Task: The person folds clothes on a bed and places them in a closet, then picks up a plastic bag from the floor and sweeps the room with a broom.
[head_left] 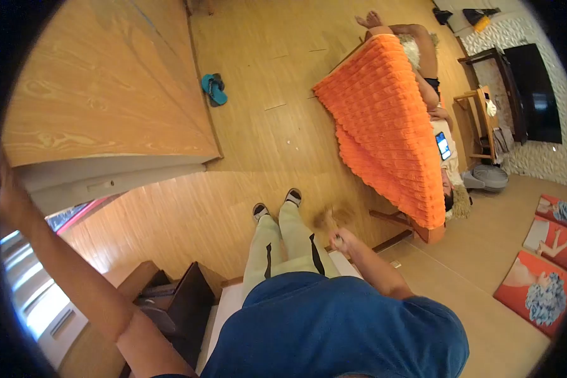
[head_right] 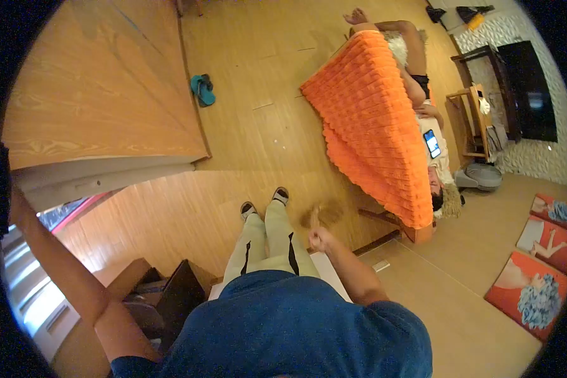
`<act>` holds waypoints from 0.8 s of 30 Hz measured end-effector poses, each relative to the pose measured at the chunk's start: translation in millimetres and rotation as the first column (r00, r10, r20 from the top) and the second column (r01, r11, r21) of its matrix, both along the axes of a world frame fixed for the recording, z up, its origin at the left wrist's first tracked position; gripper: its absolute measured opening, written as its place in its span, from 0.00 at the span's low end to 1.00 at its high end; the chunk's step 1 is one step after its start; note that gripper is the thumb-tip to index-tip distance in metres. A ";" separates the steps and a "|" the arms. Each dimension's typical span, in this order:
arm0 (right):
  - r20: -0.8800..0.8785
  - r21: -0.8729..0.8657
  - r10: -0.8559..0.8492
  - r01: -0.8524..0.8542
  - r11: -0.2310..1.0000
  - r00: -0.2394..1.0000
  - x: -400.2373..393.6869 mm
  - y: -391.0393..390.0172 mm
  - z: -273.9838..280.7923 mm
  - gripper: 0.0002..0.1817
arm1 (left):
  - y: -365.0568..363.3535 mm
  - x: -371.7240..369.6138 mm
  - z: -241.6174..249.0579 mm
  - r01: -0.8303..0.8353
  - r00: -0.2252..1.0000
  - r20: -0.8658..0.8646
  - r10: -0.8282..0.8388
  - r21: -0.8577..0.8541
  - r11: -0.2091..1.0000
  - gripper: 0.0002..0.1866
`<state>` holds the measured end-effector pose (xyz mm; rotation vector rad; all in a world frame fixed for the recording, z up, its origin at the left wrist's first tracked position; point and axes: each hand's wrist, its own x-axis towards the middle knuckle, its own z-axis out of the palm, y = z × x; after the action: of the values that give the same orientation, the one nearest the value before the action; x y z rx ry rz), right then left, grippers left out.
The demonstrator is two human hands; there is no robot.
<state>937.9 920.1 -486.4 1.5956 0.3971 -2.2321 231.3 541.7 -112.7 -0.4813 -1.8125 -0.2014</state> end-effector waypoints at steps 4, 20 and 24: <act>-0.003 -0.022 -0.336 0.336 0.942 0.942 -125.9 19.4 -37.0 0.10 | 101.5 52.4 11.1 -0.038 0.998 -0.052 0.036 -0.044 0.998 0.32; 0.113 0.432 0.509 -0.503 0.748 0.853 -117.8 11.3 135.8 0.13 | 195.9 122.9 22.9 -0.300 0.937 -0.230 0.263 -0.144 0.943 0.25; 0.042 0.382 0.722 -0.679 0.628 0.691 -67.6 -11.5 181.8 0.17 | 185.6 105.6 20.8 -0.385 0.898 -0.290 0.329 -0.162 0.908 0.24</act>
<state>870.3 908.5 -304.7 1.1432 1.3032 -1.6699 336.9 727.2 -91.9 -0.2967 -1.6377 0.3064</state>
